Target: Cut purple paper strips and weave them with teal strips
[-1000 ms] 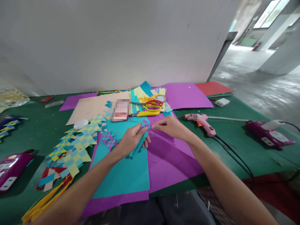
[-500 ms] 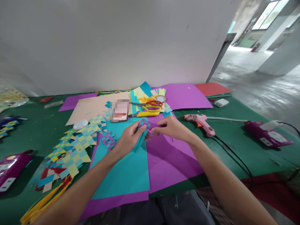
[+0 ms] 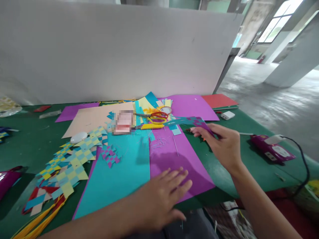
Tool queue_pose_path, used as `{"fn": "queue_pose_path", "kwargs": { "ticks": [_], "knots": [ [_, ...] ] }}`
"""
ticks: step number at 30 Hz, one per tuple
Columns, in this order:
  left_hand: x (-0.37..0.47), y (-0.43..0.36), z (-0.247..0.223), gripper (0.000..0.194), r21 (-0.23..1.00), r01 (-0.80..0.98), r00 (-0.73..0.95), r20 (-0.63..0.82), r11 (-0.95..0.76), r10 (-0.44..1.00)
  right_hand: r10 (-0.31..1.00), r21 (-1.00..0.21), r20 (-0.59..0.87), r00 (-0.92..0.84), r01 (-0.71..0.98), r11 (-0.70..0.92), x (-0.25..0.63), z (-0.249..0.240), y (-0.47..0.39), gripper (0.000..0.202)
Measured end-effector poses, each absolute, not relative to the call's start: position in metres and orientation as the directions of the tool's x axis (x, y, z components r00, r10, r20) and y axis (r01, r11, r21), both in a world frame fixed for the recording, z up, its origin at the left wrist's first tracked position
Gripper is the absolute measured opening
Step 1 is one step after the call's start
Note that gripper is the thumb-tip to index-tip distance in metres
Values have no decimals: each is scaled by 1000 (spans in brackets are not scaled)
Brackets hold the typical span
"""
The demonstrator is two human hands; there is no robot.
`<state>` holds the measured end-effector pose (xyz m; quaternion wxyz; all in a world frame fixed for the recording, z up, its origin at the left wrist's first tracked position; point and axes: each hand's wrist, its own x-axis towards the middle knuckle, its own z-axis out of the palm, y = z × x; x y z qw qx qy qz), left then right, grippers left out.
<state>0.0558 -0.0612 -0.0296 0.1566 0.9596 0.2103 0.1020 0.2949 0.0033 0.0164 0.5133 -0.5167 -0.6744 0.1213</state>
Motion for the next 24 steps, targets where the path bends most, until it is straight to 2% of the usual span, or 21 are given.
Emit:
{"fn": "queue_pose_path", "kwargs": {
  "ticks": [2,5,7,9,12,15,18,20,21,24],
  "knots": [
    [65,-60,-40,70,349,386,909,17,-854,417,813,-675,581,38,581,455,300,14,-2,14],
    [72,-20,-53,71,297,448,889,-46,-843,456,801,-658,597,47,600,455,305,13,-6,14],
    [73,11,-52,69,235,526,844,-29,-817,536,798,-656,599,65,611,443,310,14,-7,13],
    [74,24,-46,58,181,592,792,46,-785,608,792,-649,606,78,623,436,315,15,-9,11],
    [74,4,-37,51,156,545,816,128,-824,564,768,-617,635,86,654,437,326,15,-10,10],
    [73,-24,-43,60,179,443,887,59,-879,459,755,-613,648,101,659,437,333,12,-10,11],
    [69,-15,-53,59,166,493,862,37,-854,505,769,-636,634,83,622,457,333,8,-11,13],
    [63,5,-54,55,157,568,810,71,-808,583,771,-620,637,16,604,500,330,5,-13,20],
    [59,15,-51,49,159,558,807,124,-814,577,763,-592,644,-45,603,535,328,2,-14,26],
    [41,26,-41,40,195,594,741,245,-780,625,666,-401,664,-340,590,701,318,-12,-14,41]
  ]
}}
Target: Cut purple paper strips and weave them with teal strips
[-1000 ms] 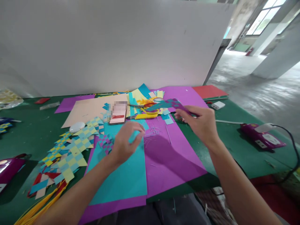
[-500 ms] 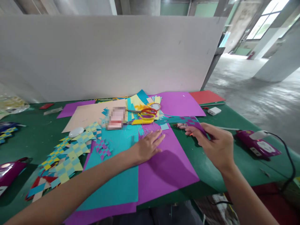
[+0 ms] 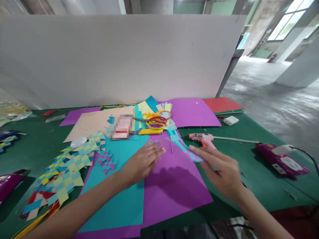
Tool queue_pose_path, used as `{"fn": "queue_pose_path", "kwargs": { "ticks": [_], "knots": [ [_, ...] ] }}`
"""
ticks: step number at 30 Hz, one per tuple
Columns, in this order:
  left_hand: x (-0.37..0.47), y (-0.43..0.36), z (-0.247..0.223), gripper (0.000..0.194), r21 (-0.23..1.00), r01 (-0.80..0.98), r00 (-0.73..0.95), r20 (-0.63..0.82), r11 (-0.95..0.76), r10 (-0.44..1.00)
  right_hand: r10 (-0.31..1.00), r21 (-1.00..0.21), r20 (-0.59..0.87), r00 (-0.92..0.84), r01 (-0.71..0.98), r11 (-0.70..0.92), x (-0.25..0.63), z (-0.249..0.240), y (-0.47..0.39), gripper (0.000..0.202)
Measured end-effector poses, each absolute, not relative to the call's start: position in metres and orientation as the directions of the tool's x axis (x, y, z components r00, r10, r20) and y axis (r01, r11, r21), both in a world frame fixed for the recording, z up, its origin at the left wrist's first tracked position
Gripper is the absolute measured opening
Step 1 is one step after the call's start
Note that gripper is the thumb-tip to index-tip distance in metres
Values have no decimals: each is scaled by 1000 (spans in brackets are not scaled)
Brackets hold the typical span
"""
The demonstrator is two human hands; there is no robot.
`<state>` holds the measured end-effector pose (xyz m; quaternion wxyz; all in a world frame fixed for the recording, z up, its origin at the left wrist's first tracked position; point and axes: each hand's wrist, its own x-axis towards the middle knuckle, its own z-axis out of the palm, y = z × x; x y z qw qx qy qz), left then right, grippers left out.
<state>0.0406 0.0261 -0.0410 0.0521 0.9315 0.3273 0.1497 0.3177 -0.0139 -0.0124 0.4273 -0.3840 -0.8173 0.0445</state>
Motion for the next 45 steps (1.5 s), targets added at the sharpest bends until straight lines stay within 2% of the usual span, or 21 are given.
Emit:
{"fn": "queue_pose_path", "kwargs": {
  "ticks": [1,3,5,6,8,9,12,14,17,23,29,35,40,45],
  "knots": [
    [33,24,-39,37,216,637,684,285,-740,671,604,-313,649,-463,561,766,314,-19,-13,42],
    [19,14,-38,32,239,720,565,343,-651,750,511,-178,508,-693,496,850,308,-32,-9,41],
    [9,3,-39,29,261,769,481,365,-583,797,487,-141,380,-786,471,871,305,-41,-6,36],
    [6,-3,-39,27,253,766,485,375,-590,790,492,-146,338,-802,471,870,305,-44,-6,44],
    [6,-13,-37,23,227,727,534,406,-648,741,521,-161,325,-789,497,853,306,-43,-7,57],
    [9,-17,-35,21,216,684,592,393,-697,703,536,-169,341,-772,511,843,305,-41,-9,56],
    [23,-25,-27,23,184,520,777,303,-834,552,557,-200,356,-750,521,830,299,-36,-18,37],
    [33,-29,-26,32,157,501,812,255,-851,525,544,-207,320,-776,503,839,290,-38,-23,29],
    [42,-32,-32,39,134,515,812,242,-847,532,539,-202,313,-782,500,842,279,-47,-27,22],
    [41,-29,-43,30,172,504,792,299,-846,532,558,-276,401,-727,485,830,274,-61,-28,17],
    [42,-34,-44,22,188,494,773,350,-849,528,573,-312,419,-704,481,819,273,-62,-29,13],
    [40,-39,-46,18,228,516,724,399,-826,563,562,-328,456,-690,456,827,275,-62,-27,18],
    [39,-38,-48,16,284,545,703,358,-789,614,582,-321,461,-669,486,813,280,-62,-28,23],
    [41,-38,-49,13,331,528,693,364,-782,622,602,-324,450,-659,508,798,283,-62,-31,14]
  ]
}}
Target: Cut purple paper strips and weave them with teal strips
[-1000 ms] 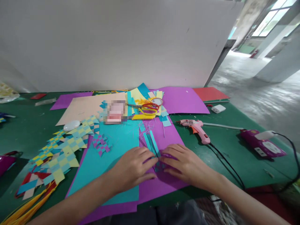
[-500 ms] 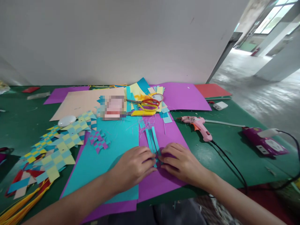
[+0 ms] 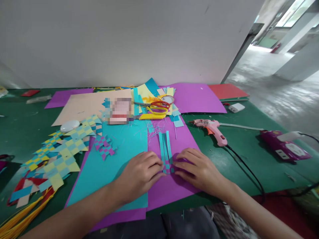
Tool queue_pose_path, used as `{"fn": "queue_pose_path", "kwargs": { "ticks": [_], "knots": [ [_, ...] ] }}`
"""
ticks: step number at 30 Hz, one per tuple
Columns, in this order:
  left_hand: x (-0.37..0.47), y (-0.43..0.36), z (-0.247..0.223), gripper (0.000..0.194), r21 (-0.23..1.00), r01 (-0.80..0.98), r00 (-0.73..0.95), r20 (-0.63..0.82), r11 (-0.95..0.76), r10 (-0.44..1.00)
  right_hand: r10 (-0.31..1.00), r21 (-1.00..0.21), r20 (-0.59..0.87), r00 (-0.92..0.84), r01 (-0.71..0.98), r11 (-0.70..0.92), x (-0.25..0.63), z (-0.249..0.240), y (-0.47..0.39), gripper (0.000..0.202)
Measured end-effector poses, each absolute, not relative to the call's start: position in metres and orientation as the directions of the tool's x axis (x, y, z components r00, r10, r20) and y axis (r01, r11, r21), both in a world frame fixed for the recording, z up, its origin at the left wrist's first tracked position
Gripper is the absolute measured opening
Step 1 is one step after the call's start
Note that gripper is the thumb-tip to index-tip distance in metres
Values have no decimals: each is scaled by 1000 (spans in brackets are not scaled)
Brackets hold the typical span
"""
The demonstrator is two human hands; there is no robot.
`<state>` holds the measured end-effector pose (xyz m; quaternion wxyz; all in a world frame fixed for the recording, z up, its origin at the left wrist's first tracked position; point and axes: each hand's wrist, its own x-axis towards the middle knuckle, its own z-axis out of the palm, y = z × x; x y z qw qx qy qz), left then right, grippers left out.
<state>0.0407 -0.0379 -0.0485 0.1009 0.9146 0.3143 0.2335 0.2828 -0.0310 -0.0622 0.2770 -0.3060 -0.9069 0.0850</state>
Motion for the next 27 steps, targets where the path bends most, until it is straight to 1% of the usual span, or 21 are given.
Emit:
{"fn": "queue_pose_path", "kwargs": {
  "ticks": [5,8,11,13,15,20,27],
  "knots": [
    [40,-40,-48,12,354,536,690,339,-766,639,598,-302,418,-684,516,802,284,-63,-32,15],
    [38,-39,-49,12,345,525,703,340,-778,625,592,-295,417,-689,513,806,284,-62,-32,14],
    [36,-32,-49,16,345,451,774,307,-823,553,590,-293,423,-688,512,807,284,-62,-31,14],
    [35,-26,-47,15,339,390,835,261,-856,484,584,-284,420,-694,511,811,283,-62,-30,14],
    [35,-20,-44,14,329,363,865,228,-872,446,572,-261,412,-709,510,820,283,-60,-30,16],
    [38,-16,-40,18,315,370,878,191,-874,440,528,-183,369,-765,497,848,281,-58,-30,25],
    [41,-17,-40,17,286,388,881,164,-876,444,516,-212,388,-764,470,857,282,-59,-29,21]
  ]
}}
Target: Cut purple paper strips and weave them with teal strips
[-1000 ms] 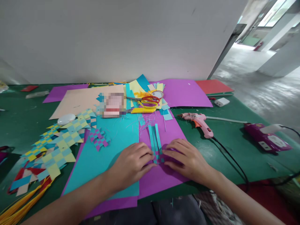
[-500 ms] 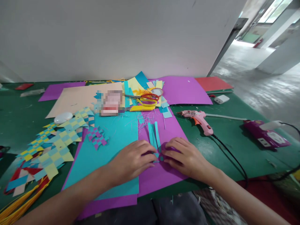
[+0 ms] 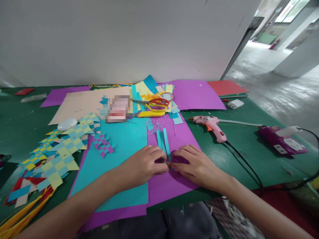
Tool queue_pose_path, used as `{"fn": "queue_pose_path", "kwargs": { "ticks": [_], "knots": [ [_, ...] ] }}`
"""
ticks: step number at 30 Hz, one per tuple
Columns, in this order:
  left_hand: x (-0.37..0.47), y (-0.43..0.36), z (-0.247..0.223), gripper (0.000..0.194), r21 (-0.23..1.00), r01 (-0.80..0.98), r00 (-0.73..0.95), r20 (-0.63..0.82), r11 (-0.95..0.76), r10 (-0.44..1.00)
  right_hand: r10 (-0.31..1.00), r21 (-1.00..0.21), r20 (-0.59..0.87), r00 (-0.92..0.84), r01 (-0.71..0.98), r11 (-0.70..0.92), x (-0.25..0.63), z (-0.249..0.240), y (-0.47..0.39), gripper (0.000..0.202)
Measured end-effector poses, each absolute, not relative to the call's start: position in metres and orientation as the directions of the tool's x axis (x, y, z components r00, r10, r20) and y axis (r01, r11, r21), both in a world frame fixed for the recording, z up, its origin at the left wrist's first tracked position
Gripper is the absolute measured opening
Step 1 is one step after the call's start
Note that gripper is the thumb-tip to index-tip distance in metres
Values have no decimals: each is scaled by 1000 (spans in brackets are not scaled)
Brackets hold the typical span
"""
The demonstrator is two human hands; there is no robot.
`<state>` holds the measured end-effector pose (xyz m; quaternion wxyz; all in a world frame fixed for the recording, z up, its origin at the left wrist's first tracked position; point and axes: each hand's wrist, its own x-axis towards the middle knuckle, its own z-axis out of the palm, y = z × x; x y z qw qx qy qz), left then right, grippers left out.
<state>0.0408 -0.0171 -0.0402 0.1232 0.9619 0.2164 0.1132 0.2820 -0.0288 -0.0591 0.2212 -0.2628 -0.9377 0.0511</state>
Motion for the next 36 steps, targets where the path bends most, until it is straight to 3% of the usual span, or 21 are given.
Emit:
{"fn": "queue_pose_path", "kwargs": {
  "ticks": [6,10,12,17,26,36],
  "knots": [
    [38,-16,-40,18,302,376,882,174,-876,438,511,-207,392,-765,468,859,283,-57,-29,21],
    [38,-19,-44,21,362,397,849,205,-844,487,580,-274,422,-697,511,815,282,-53,-38,13],
    [42,-23,-45,25,345,433,827,215,-833,519,637,-292,391,-665,566,771,282,-50,-43,9],
    [51,-34,-48,12,259,514,788,235,-818,569,714,-254,300,-633,668,699,278,-47,-50,7],
    [60,-44,-49,15,66,569,768,316,-820,558,745,-318,213,-632,676,664,274,-51,-50,12],
    [60,-43,-49,18,74,558,770,325,-827,549,711,-276,255,-655,656,703,277,-52,-52,17]
  ]
}}
